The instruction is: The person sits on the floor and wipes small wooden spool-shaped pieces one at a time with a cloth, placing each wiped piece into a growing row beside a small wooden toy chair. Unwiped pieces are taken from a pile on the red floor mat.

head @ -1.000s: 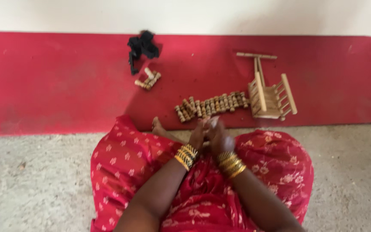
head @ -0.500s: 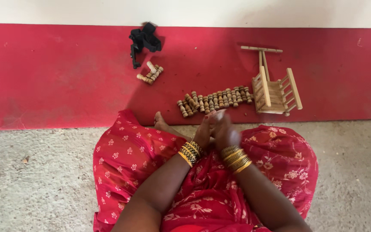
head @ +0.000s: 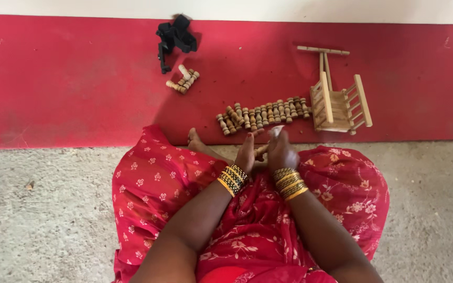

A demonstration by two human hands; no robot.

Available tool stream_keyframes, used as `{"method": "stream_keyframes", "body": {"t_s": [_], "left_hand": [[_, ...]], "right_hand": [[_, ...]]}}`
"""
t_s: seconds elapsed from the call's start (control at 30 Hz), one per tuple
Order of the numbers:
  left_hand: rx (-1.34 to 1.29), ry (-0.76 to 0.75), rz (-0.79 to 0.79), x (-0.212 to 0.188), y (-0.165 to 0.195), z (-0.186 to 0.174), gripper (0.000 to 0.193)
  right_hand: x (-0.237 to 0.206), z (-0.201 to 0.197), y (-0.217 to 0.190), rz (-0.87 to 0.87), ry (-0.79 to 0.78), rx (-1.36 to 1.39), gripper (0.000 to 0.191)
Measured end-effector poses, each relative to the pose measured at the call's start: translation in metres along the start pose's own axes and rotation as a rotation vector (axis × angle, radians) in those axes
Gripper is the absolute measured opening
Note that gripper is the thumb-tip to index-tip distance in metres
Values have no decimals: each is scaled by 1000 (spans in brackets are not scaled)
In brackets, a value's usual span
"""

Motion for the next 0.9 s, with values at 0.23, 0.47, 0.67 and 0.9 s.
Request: {"method": "stream_keyframes", "body": {"t_s": [0.23,0.47,0.67,0.9], "left_hand": [[-288,50,-54,2,-4,-3,68],[-319,-53,-297,-2,-6,0,73],[204,-84,-39,5,-1,4,87],[1429,133,250,-11,34,5,80]], "right_hand": [[-8,8,-10,-237,158,-1,31],[29,-10,19,52,65,152,32],[48,-14,43,306,68,760,26],[36,-17,33,223,67,646,34]]}}
Point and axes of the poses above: each hand's wrist, its own x-axis towards the middle knuckle, its own z-axis out of the palm, y = z × x, the point moved 6 cm from there along x, towards the middle knuckle, and after that the axes turned 8 degrees about y, right-handed, at the moved point
